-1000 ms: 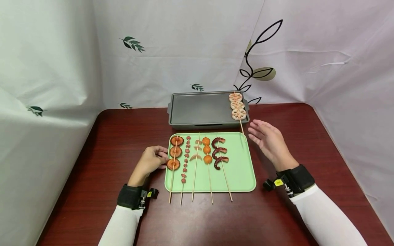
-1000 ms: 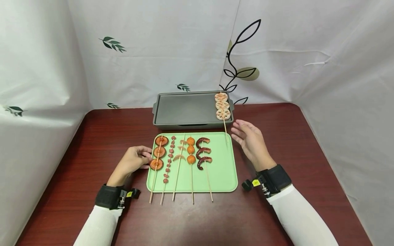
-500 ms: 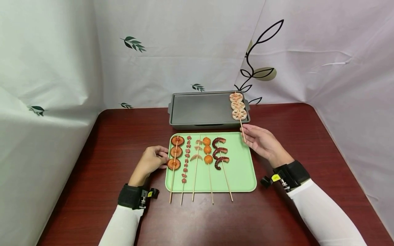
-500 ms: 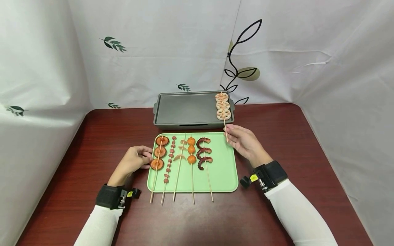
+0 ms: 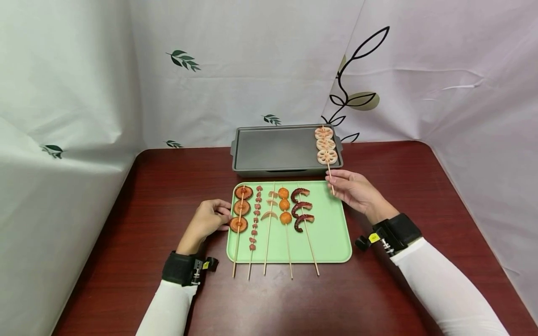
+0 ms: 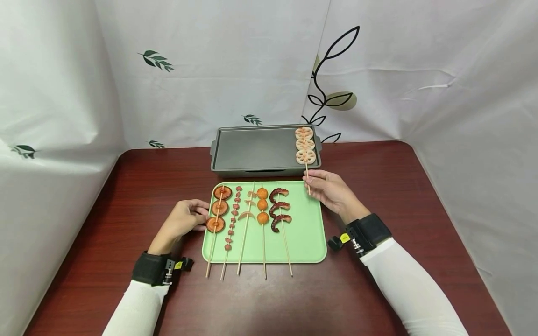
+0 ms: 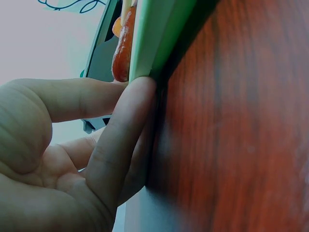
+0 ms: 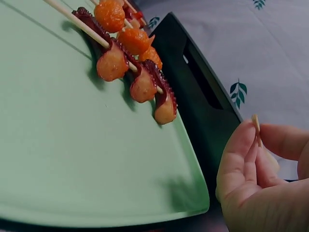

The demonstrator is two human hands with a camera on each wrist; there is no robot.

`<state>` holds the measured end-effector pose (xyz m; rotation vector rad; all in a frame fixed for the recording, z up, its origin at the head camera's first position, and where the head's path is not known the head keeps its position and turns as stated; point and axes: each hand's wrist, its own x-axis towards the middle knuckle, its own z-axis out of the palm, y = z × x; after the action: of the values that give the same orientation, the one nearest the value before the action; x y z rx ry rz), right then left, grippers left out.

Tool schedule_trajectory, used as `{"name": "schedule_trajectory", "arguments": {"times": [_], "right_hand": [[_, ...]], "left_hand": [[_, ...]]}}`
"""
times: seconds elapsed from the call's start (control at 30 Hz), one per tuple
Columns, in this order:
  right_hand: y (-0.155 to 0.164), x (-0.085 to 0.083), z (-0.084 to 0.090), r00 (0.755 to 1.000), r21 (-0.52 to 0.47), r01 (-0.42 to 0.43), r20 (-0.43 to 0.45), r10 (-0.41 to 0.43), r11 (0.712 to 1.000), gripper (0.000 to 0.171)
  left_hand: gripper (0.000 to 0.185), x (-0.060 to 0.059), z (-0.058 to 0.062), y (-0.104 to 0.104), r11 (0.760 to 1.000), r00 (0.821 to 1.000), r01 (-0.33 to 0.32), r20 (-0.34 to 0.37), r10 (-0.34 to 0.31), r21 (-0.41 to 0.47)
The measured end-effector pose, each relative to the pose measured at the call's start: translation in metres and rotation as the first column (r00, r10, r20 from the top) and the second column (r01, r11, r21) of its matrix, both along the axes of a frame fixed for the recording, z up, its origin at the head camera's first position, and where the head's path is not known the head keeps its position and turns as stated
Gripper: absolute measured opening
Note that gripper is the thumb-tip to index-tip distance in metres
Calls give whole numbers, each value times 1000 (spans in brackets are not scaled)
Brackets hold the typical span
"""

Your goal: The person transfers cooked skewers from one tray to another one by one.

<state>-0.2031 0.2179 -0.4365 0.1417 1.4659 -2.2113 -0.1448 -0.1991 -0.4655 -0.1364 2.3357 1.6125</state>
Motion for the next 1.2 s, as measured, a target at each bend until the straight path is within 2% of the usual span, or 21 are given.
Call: {"name": "schedule_trajectory", "arguments": {"times": [0.23, 0.4, 0.57, 0.73, 0.97, 1.2], "right_hand": [[3, -2, -3, 998, 38, -32, -48, 34, 999, 19], [5, 1, -3, 996, 87, -52, -67, 58, 995, 20], [7, 6, -1, 994, 112, -72, -70, 80, 991, 25], [9, 16, 5, 988, 149, -113, -88, 127, 982, 20], [9, 31, 10, 975, 250, -167, -104, 198, 954, 24], [6, 47, 16, 950, 305, -240, -120, 288, 921, 27]], "left_hand": [[31, 0, -1, 0, 1000, 1000, 2, -2, -2, -4], [30, 0, -1, 0, 1000, 1000, 1, -1, -1, -7], [31, 0, 1, 1, 1000, 1000, -1, 2, 1, -10], [31, 0, 3, 1, 1000, 1000, 4, 0, -4, -10], [30, -1, 0, -1, 1000, 1000, 13, 0, -13, -17], [31, -2, -1, -1, 1000, 1000, 8, 2, -8, -15]]}}
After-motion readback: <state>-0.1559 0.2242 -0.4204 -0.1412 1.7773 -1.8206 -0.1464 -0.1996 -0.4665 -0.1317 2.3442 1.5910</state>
